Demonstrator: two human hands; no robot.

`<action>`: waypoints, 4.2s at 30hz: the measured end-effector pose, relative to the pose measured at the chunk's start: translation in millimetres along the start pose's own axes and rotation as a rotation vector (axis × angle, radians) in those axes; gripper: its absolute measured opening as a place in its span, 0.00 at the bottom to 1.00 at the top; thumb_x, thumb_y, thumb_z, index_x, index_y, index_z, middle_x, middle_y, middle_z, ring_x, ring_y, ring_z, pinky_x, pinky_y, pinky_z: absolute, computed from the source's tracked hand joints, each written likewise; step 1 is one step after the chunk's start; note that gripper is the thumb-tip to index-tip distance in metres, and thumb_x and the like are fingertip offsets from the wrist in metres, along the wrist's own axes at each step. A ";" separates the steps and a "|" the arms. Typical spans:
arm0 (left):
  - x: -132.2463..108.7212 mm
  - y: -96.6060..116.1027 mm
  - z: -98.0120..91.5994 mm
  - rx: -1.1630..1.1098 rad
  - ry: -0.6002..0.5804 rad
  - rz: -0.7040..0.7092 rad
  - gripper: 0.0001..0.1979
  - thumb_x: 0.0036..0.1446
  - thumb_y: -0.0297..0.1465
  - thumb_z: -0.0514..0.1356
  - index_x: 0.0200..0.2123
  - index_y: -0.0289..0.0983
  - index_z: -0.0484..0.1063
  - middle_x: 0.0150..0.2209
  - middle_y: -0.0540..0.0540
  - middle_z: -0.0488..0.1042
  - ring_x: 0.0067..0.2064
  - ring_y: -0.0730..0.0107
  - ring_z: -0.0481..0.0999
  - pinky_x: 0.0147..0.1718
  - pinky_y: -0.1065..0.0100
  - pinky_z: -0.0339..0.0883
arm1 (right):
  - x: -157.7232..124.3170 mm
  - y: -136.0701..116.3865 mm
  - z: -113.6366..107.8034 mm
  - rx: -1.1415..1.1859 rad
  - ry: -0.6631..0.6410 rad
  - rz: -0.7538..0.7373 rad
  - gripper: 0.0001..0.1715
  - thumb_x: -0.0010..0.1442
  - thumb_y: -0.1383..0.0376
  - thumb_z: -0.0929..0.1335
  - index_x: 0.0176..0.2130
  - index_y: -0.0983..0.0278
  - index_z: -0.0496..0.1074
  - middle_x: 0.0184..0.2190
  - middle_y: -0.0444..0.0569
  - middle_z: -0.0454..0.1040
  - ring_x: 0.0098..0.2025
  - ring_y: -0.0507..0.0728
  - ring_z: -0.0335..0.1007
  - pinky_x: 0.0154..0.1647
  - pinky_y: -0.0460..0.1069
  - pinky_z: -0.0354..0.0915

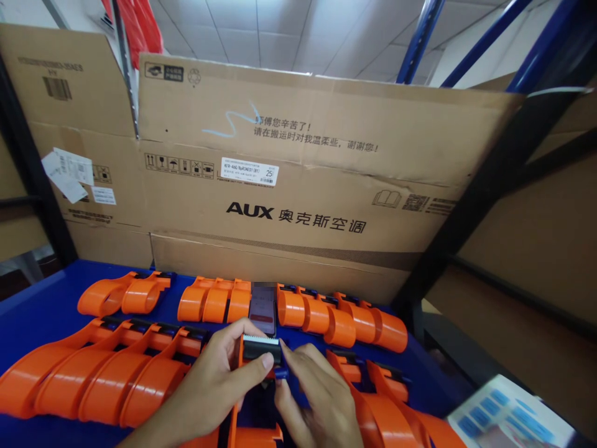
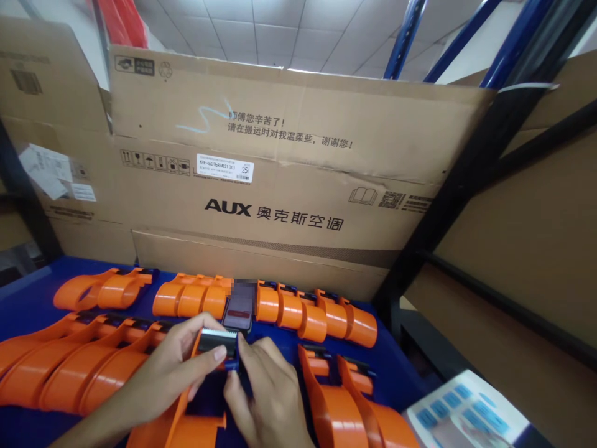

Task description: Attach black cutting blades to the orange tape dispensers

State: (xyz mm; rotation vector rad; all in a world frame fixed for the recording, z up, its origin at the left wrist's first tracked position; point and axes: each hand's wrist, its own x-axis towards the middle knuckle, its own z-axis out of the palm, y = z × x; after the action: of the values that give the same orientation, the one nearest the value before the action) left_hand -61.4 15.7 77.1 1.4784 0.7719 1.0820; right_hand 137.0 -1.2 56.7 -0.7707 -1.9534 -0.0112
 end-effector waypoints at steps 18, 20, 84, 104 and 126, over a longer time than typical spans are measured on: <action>7.8 2.7 -24.1 -0.072 0.169 -0.014 0.10 0.66 0.39 0.64 0.44 0.40 0.70 0.32 0.53 0.75 0.17 0.84 0.62 0.18 0.75 0.55 | -0.5 21.7 6.4 -0.441 -0.428 0.614 0.10 0.68 0.66 0.65 0.39 0.60 0.77 0.31 0.48 0.81 0.33 0.59 0.77 0.31 0.49 0.60; 8.1 3.2 -24.1 -0.074 0.176 -0.011 0.11 0.65 0.39 0.65 0.45 0.40 0.70 0.31 0.54 0.73 0.17 0.84 0.63 0.18 0.75 0.55 | -0.8 21.5 7.1 -0.428 -0.501 0.663 0.11 0.68 0.68 0.65 0.44 0.59 0.77 0.31 0.48 0.82 0.34 0.60 0.78 0.31 0.49 0.59; 6.9 -1.2 -15.9 -0.114 0.179 -0.130 0.29 0.63 0.38 0.62 0.64 0.31 0.67 0.16 0.57 0.68 0.19 0.73 0.64 0.23 0.72 0.57 | -0.5 24.1 19.7 -0.197 -0.393 0.401 0.13 0.67 0.71 0.68 0.49 0.59 0.78 0.46 0.53 0.81 0.50 0.66 0.74 0.52 0.59 0.71; 0.1 -8.8 -6.4 -0.219 -0.129 -0.124 0.15 0.63 0.34 0.66 0.52 0.41 0.70 0.32 0.52 0.78 0.26 0.75 0.77 0.27 0.74 0.68 | 7.0 7.4 8.4 0.366 -0.019 0.594 0.13 0.70 0.54 0.68 0.44 0.60 0.78 0.39 0.48 0.80 0.42 0.60 0.78 0.46 0.52 0.72; 3.3 -0.8 -3.5 -0.349 -0.126 -0.143 0.13 0.60 0.30 0.67 0.46 0.38 0.71 0.29 0.52 0.78 0.23 0.76 0.75 0.23 0.76 0.70 | 10.5 -1.4 12.2 0.628 0.072 0.712 0.10 0.68 0.56 0.71 0.41 0.61 0.77 0.35 0.46 0.81 0.37 0.56 0.77 0.39 0.46 0.69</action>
State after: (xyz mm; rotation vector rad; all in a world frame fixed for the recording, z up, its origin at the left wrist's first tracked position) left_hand -63.3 20.1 76.9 1.1648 0.5575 0.9504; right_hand 123.4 7.0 59.5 -0.9612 -1.3911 0.9378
